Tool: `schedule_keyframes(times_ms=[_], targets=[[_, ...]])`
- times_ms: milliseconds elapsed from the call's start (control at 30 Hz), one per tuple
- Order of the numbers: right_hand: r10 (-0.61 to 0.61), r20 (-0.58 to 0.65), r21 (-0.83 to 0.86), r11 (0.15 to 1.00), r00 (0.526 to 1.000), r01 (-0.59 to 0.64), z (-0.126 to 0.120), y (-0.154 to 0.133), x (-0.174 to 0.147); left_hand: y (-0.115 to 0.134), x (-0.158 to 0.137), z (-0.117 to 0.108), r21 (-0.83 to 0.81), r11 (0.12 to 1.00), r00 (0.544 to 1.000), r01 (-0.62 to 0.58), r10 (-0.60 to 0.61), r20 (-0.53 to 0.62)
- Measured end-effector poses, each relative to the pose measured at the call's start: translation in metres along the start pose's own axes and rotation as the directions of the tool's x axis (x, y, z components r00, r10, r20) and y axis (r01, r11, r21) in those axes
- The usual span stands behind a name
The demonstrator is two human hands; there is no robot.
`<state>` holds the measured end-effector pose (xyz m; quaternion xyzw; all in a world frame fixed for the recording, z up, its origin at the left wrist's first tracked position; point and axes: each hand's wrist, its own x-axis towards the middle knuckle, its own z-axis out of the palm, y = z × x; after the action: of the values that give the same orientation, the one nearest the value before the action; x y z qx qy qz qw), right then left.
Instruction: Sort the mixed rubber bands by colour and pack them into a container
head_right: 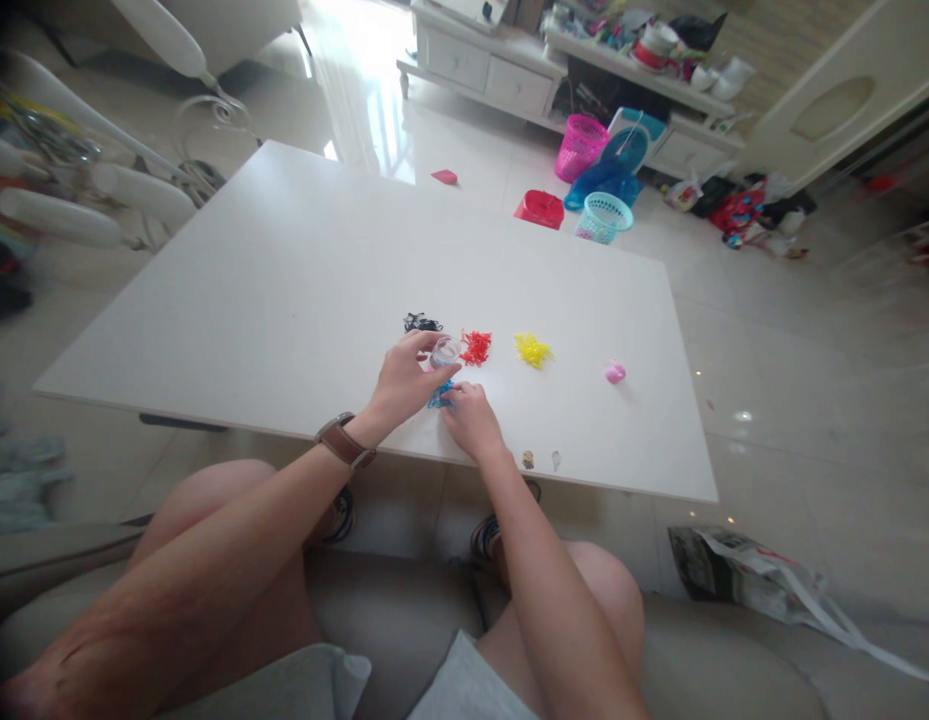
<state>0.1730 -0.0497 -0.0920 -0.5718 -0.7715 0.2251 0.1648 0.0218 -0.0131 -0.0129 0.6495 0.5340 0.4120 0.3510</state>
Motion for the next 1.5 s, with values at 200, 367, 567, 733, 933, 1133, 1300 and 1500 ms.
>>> schedule_keyframes(times_ms=[200,367,567,733,933,1133,1300,1500], targets=[[0.009,-0.021,0.022,1.000,1.000,-0.009,-0.003,-0.001,0.000,0.000,-0.001,-0.002,-0.001,1.000,1.000,-0.013,0.013,-0.011],[0.055,-0.099,0.061,0.997,0.994,-0.050,-0.008,-0.004,0.001,0.002,0.001,-0.007,0.061,0.998,0.999,0.030,-0.028,-0.032],[0.129,-0.224,0.206,0.975,0.966,-0.082,-0.020,-0.009,0.002,-0.005,0.004,-0.022,0.293,0.953,0.998,0.070,-0.064,-0.029],[0.167,-0.390,0.289,0.956,0.906,-0.052,-0.036,-0.015,-0.002,-0.015,0.001,-0.021,0.464,0.886,0.995,-0.008,-0.041,0.095],[0.137,-0.470,0.315,0.949,0.872,0.021,-0.049,-0.026,-0.004,-0.018,-0.004,-0.008,0.548,0.833,0.984,-0.076,-0.026,0.177],[0.068,-0.410,0.261,0.964,0.909,0.045,-0.044,-0.026,-0.004,-0.016,-0.009,0.000,0.520,0.837,0.964,-0.171,0.033,0.264],[0.047,-0.388,0.235,0.971,0.921,0.050,-0.043,-0.024,-0.004,-0.018,-0.009,0.002,0.479,0.865,0.962,-0.150,0.017,0.271],[0.007,-0.409,0.193,0.978,0.913,0.079,-0.043,-0.026,-0.005,-0.020,-0.009,0.003,0.474,0.870,0.967,-0.137,0.014,0.255]])
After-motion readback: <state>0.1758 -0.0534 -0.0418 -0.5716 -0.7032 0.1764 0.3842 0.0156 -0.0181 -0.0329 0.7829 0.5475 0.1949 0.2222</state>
